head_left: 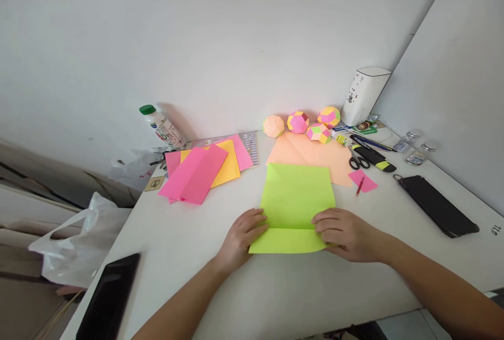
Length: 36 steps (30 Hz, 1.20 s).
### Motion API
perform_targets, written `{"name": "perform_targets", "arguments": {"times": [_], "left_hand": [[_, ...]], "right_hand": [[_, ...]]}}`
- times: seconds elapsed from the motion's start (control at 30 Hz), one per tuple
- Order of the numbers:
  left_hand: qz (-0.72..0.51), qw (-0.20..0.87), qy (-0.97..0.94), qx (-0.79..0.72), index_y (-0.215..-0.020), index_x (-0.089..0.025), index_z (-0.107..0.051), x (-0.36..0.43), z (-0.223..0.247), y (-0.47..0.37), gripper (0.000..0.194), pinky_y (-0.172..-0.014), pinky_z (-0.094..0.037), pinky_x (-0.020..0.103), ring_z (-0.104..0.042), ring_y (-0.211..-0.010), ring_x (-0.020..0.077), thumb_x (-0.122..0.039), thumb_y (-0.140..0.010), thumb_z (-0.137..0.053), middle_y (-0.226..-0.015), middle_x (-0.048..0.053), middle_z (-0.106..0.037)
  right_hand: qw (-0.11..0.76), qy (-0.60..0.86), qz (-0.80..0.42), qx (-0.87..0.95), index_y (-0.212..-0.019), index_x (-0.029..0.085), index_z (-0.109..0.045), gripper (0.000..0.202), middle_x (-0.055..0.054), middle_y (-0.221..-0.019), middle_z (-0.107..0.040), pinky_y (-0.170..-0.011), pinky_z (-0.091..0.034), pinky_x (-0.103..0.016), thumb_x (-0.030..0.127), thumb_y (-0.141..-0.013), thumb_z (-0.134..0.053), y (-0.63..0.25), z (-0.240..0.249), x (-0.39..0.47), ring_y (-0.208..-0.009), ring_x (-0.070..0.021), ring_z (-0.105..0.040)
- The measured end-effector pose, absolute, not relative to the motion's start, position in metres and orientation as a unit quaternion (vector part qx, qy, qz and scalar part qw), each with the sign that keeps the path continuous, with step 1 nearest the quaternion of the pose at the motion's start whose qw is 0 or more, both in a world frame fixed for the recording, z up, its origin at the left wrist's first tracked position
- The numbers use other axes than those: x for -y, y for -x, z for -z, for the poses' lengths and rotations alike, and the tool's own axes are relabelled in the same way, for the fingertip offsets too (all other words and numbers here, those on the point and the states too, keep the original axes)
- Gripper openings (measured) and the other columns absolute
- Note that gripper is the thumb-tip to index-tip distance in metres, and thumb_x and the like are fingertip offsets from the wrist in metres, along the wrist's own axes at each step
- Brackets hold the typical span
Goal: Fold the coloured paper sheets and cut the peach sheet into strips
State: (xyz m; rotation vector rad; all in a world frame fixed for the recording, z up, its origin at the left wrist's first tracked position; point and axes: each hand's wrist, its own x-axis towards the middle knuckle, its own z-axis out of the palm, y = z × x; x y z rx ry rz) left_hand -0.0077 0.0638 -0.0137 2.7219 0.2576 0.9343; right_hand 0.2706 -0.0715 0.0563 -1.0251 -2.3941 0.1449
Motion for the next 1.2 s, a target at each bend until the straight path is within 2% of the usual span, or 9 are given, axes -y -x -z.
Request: {"name": "perform_targets", "arguments": {"times": [0.13,0.27,0.43,0.57,0.73,0.83,0.9,1.07,1.2], "left_hand": [[-0.304,0.133,-0.941,-0.069,-0.125,-0.022,-0.052,-0.061,0.015,0.005,0.039,-0.091,-0.051,0.043,-0.056,-0.115,0.0233,-0.009,-0.088,-0.048,-0.109,0.010,-0.065],[-0.261,0.134,-0.954,-0.063,-0.128,-0.019,-0.050,-0.060,0.013,0.007,0.041,-0.096,-0.047,0.047,-0.048,-0.124,0.0257,-0.014,-0.087,-0.049,-0.123,0.013,-0.060],[-0.144,0.153,-0.977,-0.049,-0.134,-0.017,-0.044,-0.060,0.005,0.013,0.061,-0.104,-0.034,0.056,-0.030,-0.137,0.0334,-0.036,-0.078,-0.059,-0.144,0.019,-0.039],[-0.116,0.175,-0.977,-0.047,-0.123,-0.019,-0.053,-0.059,-0.002,0.014,0.052,-0.108,-0.026,0.057,-0.024,-0.139,0.0338,-0.039,-0.076,-0.063,-0.144,0.016,-0.040],[-0.137,0.237,-0.959,-0.071,-0.090,-0.018,-0.061,-0.058,-0.004,0.013,0.023,-0.112,-0.024,0.052,-0.029,-0.137,0.0303,-0.039,-0.082,-0.061,-0.133,0.014,-0.051],[-0.174,0.265,-0.944,-0.090,-0.079,-0.018,-0.059,-0.057,-0.002,0.011,0.019,-0.111,-0.029,0.049,-0.035,-0.134,0.0270,-0.034,-0.089,-0.054,-0.126,0.012,-0.056],[-0.197,0.275,-0.935,-0.107,-0.075,-0.018,-0.059,-0.056,0.000,0.009,0.019,-0.109,-0.034,0.047,-0.040,-0.131,0.0258,-0.030,-0.090,-0.053,-0.121,0.011,-0.060],[-0.241,0.276,-0.919,-0.147,-0.061,-0.019,-0.057,-0.053,0.003,0.002,0.029,-0.100,-0.045,0.042,-0.051,-0.122,0.0245,-0.026,-0.089,-0.054,-0.110,0.008,-0.066],[-0.256,0.267,-0.913,-0.171,-0.081,-0.021,-0.066,-0.056,0.008,-0.001,0.015,-0.094,-0.049,0.041,-0.057,-0.115,0.0240,-0.029,-0.089,-0.055,-0.102,0.006,-0.069]], "right_hand": [[0.181,0.417,-0.233,0.860,-0.073,0.018,-0.057,0.012,-0.008,-0.093,-0.060,-0.083,-0.049,-0.035,0.023,-0.083,-0.060,-0.277,-0.054,0.071,-0.099,-0.0201,-0.056],[0.178,0.400,-0.346,0.830,-0.075,0.018,-0.059,0.011,-0.010,-0.100,-0.057,-0.087,-0.047,-0.035,0.026,-0.081,-0.062,-0.276,-0.054,0.074,-0.105,-0.0203,-0.054],[0.188,0.356,-0.431,0.808,-0.072,0.019,-0.055,0.021,-0.009,-0.093,-0.059,-0.094,-0.042,-0.040,0.035,-0.083,-0.061,-0.274,-0.049,0.073,-0.113,-0.0223,-0.050],[0.193,0.382,-0.470,0.772,-0.072,0.019,-0.051,0.023,-0.007,-0.085,-0.058,-0.088,-0.044,-0.037,0.037,-0.084,-0.059,-0.281,-0.043,0.068,-0.112,-0.0225,-0.051],[0.166,0.432,-0.483,0.743,-0.076,0.018,-0.049,0.023,-0.005,-0.085,-0.059,-0.072,-0.044,-0.029,0.039,-0.084,-0.055,-0.292,-0.043,0.064,-0.080,-0.0153,-0.056],[0.135,0.484,-0.451,0.738,-0.079,0.018,-0.052,0.017,-0.003,-0.079,-0.059,-0.066,-0.043,-0.027,0.034,-0.082,-0.054,-0.294,-0.046,0.064,-0.070,-0.0134,-0.053],[0.120,0.524,-0.427,0.727,-0.087,0.017,-0.055,0.015,-0.004,-0.083,-0.061,-0.067,-0.044,-0.027,0.031,-0.082,-0.053,-0.293,-0.050,0.063,-0.073,-0.0145,-0.054],[0.088,0.591,-0.317,0.737,-0.120,0.016,-0.054,0.037,-0.012,-0.115,-0.062,-0.086,-0.044,-0.038,0.031,-0.087,-0.047,-0.275,-0.061,0.060,-0.102,-0.0246,-0.058],[0.083,0.564,-0.257,0.780,-0.127,0.016,-0.052,0.039,-0.013,-0.116,-0.063,-0.085,-0.045,-0.040,0.028,-0.092,-0.040,-0.252,-0.057,0.052,-0.103,-0.0259,-0.059]]}}
